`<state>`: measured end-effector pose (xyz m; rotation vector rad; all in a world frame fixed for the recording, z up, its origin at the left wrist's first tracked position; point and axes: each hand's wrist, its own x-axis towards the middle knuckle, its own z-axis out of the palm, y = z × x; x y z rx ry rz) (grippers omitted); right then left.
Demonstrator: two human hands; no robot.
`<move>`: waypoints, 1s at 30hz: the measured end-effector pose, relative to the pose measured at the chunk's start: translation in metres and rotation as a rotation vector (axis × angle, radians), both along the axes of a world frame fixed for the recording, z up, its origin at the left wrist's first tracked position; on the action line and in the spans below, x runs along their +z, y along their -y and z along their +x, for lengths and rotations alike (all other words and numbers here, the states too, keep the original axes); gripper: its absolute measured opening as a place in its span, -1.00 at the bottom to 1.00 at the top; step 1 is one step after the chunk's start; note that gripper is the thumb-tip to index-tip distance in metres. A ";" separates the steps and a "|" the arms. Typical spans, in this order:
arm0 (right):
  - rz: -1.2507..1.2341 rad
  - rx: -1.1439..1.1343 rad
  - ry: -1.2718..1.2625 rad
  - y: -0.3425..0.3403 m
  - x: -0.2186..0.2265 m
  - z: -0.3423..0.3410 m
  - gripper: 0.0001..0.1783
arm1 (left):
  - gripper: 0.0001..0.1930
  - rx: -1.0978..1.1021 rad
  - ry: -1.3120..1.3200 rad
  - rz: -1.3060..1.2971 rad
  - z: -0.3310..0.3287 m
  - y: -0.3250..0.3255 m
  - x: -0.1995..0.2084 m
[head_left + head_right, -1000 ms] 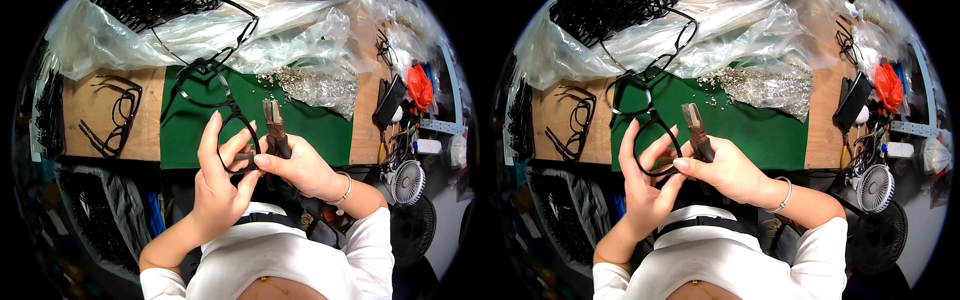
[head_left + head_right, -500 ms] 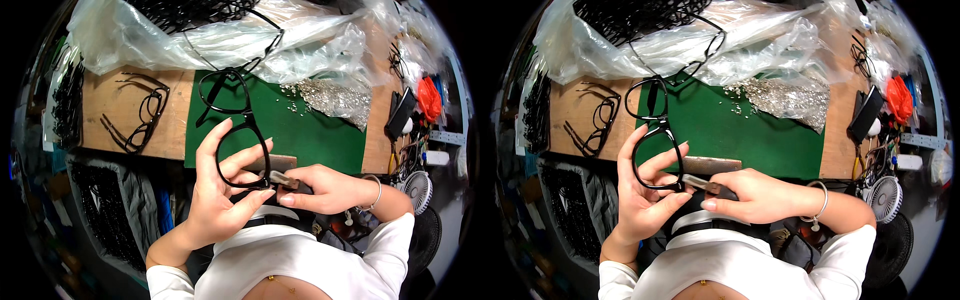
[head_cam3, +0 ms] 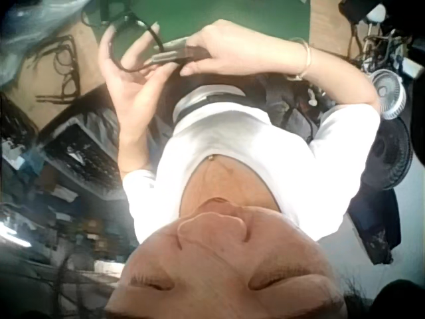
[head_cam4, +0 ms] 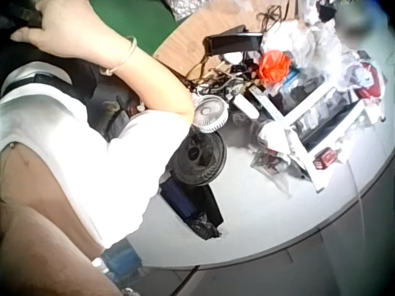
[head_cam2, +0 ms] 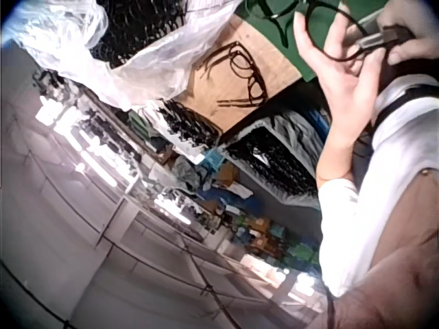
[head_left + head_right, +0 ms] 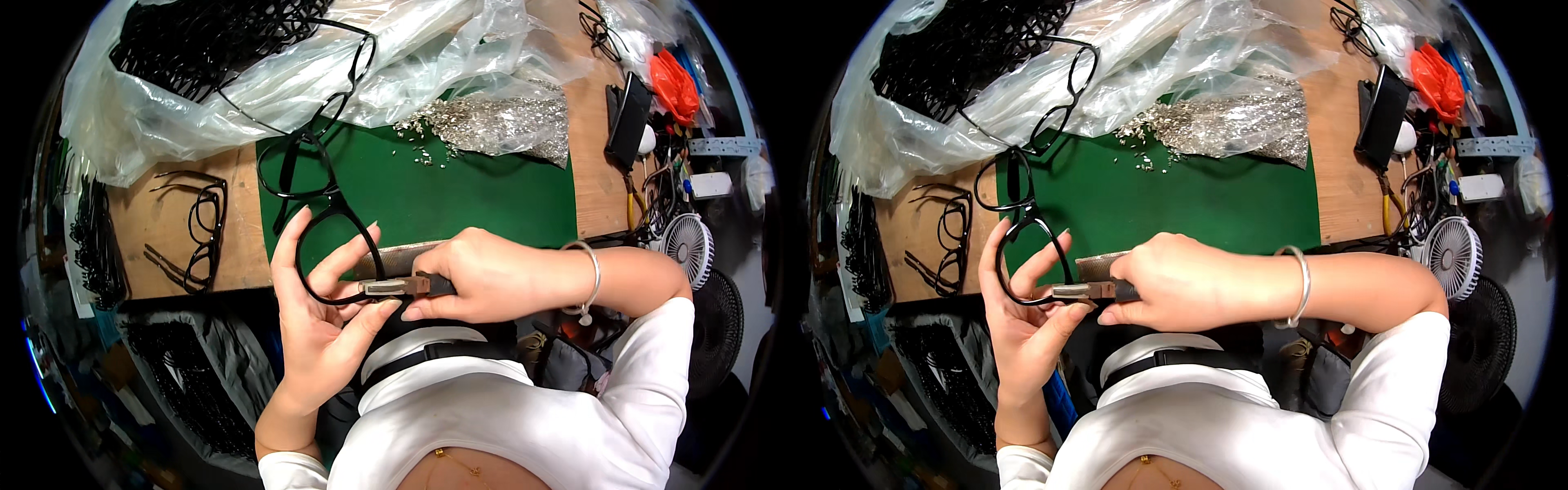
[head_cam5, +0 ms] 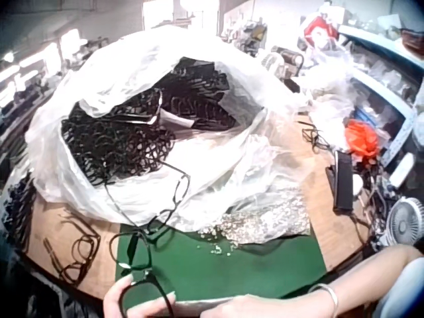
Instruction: The person repeatedly picks up black eyeglass frames from a pile and uses pliers to press or adjust the hinge area of each frame. After each adjustment, the frame is placed back on the table. The process continues with multiple frames in a repetitive manner.
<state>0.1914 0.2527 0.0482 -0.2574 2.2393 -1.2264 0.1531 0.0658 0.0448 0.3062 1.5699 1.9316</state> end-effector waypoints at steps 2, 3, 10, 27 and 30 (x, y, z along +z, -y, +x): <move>-0.171 0.002 0.077 -0.014 -0.005 -0.003 -0.55 | -0.16 -0.024 -0.010 -0.047 -0.004 0.001 -0.001; -0.119 -0.032 0.076 -0.022 -0.011 -0.002 -0.54 | -0.16 -0.032 -0.015 -0.069 -0.005 0.002 -0.001; 0.187 -0.382 -0.053 -0.036 -0.049 0.005 -0.76 | -0.16 -0.078 -0.022 -0.059 0.002 0.001 -0.013; 0.524 -0.516 -0.299 -0.045 -0.073 -0.027 -0.82 | -0.49 -0.027 0.397 0.102 0.013 0.013 -0.023; 0.558 -0.498 -0.322 -0.043 -0.072 -0.027 -0.81 | -0.84 -0.126 0.378 -0.006 0.011 0.004 -0.028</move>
